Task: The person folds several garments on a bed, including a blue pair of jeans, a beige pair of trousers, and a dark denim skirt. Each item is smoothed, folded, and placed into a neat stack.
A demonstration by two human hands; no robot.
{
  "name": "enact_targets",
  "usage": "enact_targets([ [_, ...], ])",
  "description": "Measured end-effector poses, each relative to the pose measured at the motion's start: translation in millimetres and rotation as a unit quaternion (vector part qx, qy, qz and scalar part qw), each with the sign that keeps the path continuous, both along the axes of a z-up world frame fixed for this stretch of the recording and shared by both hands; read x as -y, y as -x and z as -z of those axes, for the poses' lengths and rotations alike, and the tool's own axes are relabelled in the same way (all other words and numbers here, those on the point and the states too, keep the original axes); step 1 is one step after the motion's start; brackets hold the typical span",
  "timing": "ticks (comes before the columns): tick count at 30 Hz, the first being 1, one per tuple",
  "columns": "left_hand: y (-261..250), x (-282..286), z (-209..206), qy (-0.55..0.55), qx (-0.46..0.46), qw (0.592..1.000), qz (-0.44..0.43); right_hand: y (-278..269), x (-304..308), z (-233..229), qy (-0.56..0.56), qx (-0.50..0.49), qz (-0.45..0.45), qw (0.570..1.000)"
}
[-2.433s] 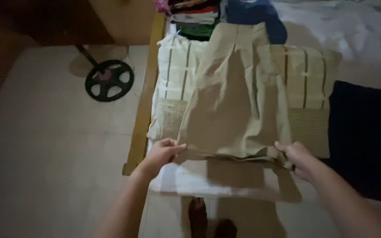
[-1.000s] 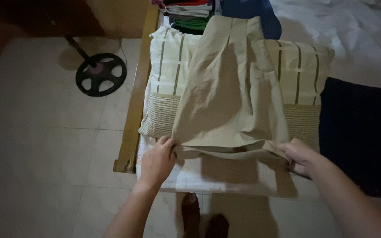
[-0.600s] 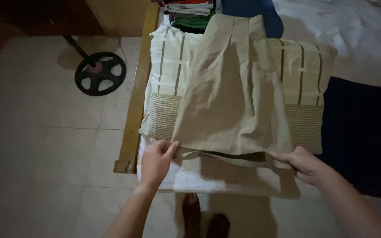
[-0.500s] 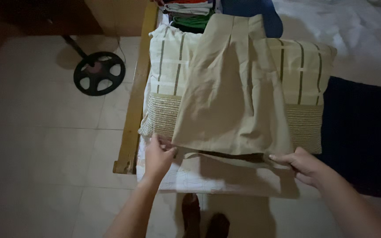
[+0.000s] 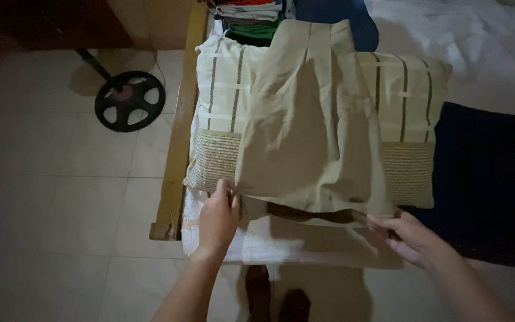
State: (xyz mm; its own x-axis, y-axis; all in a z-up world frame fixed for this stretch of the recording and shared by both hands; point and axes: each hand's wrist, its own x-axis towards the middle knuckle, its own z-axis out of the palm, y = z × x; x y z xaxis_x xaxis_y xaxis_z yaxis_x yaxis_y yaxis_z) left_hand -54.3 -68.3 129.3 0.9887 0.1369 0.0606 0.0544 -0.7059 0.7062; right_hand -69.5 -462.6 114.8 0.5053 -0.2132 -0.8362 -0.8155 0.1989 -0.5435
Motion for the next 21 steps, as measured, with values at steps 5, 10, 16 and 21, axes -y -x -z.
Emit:
enact_targets([
  [5,-1,-5,-6,-0.055,-0.019,0.998,0.039,-3,-1,13,0.048,-0.006,-0.006,0.999],
  [10,4,-6,-17,-0.047,0.049,0.997,0.041,0,-15,7,0.098,0.076,0.028,0.992],
  [16,8,-8,-24,0.002,0.081,0.996,0.023,15,-44,-8,0.231,0.103,0.020,0.967],
  [21,2,-6,-20,0.170,0.052,0.983,-0.047,12,-45,-3,0.219,0.125,0.128,0.959],
])
